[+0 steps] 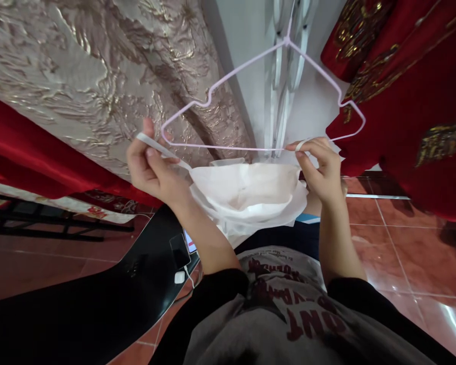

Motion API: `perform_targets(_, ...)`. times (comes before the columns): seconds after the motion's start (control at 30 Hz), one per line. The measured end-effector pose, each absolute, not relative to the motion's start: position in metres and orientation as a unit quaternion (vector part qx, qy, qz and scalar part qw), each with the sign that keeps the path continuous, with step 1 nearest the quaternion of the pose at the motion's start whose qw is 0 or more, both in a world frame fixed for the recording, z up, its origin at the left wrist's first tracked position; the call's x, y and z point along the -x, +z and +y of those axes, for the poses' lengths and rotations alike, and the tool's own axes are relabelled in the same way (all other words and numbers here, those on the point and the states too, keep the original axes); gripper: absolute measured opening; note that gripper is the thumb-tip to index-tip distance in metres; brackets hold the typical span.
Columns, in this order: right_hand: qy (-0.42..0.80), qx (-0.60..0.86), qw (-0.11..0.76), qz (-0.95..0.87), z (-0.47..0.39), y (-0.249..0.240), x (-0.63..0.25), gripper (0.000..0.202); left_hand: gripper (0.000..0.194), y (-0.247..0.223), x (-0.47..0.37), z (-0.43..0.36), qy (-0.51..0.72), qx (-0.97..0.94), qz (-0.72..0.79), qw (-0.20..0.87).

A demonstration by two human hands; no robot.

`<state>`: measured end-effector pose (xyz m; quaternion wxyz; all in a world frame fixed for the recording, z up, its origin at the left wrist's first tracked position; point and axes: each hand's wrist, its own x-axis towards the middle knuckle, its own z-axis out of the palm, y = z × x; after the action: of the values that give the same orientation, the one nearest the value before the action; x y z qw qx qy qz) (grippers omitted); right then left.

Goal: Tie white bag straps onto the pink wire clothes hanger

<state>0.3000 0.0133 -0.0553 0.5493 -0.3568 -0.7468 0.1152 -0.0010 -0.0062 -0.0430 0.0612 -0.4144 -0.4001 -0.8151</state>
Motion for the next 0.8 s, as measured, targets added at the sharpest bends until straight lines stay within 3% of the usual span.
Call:
perform_targets(0.4,0.097,0.381,0.592,-0.704,0.007,-0.063,-0.296,0.027,0.036,0.035,-0.006,0.026,-0.534,0.701,-0.467,-0.078)
perform_targets(0.47,0.095,0.377,0.587,-0.711,0.006,-0.062,-0.296,0.028,0.033,0.03,-0.006,0.029,-0.553,0.686,-0.467,-0.077)
perform_targets(0.63,0.083,0.391,0.566,-0.721,0.002,-0.06,-0.293,0.028,0.013,-0.02,-0.009,0.03,-0.753,0.465,-0.442,-0.146)
perform_targets(0.8,0.073,0.38,0.573,-0.722,0.001,-0.062,-0.283,0.029,0.031,-0.064,-0.046,0.018,-0.798,0.325,-0.384,-0.333)
